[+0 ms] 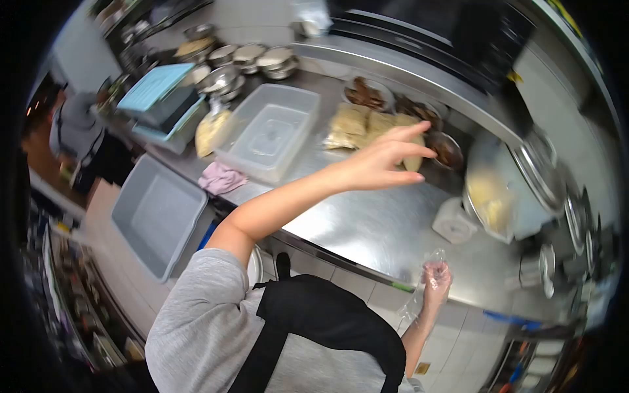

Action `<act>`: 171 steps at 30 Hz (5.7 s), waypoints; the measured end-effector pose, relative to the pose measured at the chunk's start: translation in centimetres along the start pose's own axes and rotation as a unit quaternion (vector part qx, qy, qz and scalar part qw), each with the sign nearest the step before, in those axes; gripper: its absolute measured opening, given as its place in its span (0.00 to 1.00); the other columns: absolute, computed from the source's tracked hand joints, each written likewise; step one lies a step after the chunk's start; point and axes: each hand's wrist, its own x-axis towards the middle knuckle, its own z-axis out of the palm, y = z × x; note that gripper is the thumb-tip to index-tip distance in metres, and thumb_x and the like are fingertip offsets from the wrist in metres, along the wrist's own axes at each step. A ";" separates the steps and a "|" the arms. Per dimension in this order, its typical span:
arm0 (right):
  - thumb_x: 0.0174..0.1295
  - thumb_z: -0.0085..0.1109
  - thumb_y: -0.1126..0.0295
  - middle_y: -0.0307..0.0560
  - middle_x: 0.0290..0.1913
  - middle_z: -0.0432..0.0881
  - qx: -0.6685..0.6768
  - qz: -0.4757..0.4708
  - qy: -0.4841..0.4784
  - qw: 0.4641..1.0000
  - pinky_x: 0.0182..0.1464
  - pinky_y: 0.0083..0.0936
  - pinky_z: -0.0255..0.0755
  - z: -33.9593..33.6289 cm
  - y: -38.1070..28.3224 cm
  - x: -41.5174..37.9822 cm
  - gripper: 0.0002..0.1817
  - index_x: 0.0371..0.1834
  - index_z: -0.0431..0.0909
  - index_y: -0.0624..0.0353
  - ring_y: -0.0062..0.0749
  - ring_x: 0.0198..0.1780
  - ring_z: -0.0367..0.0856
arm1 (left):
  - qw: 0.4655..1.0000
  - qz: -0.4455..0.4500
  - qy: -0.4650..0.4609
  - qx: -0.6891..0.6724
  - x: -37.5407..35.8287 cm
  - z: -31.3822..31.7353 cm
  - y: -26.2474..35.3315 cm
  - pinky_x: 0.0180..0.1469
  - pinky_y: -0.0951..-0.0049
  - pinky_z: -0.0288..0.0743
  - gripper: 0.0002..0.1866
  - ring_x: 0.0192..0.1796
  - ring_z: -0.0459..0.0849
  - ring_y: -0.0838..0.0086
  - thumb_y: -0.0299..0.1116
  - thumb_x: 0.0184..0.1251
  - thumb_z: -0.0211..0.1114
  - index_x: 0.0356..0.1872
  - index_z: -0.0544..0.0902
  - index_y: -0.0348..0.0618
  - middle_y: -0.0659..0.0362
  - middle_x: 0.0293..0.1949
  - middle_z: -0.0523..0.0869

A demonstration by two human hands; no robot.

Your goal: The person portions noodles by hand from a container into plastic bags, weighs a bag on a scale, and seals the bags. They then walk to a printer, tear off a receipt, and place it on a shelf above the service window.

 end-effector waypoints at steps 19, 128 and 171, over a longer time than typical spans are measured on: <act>0.52 0.56 0.69 0.52 0.37 0.77 -0.141 -0.479 -0.328 0.802 0.44 0.38 0.71 40.4 -14.1 6.1 0.10 0.37 0.73 0.61 0.46 0.42 0.75 | 0.749 -0.464 0.256 0.398 -31.0 -28.6 -23.0 0.47 0.62 0.70 0.22 0.44 0.78 0.57 0.37 0.49 0.65 0.47 0.76 0.42 0.50 0.40 0.80; 0.48 0.57 0.55 0.50 0.40 0.70 -0.268 -0.362 -0.472 0.758 0.44 0.39 0.67 50.5 -13.5 22.1 0.17 0.35 0.75 0.55 0.45 0.43 0.72 | 0.852 -0.413 -0.022 0.320 -18.0 -21.9 -31.1 0.40 0.64 0.78 0.14 0.39 0.82 0.62 0.34 0.44 0.69 0.32 0.79 0.42 0.53 0.36 0.82; 0.49 0.60 0.70 0.47 0.37 0.71 -0.150 -0.358 -0.425 0.818 0.49 0.29 0.64 44.1 -12.9 27.2 0.07 0.27 0.73 0.60 0.38 0.45 0.71 | 0.935 -0.269 -0.103 0.208 -19.7 -23.6 -24.6 0.41 0.68 0.70 0.05 0.40 0.75 0.66 0.22 0.44 0.54 0.21 0.78 0.42 0.59 0.35 0.78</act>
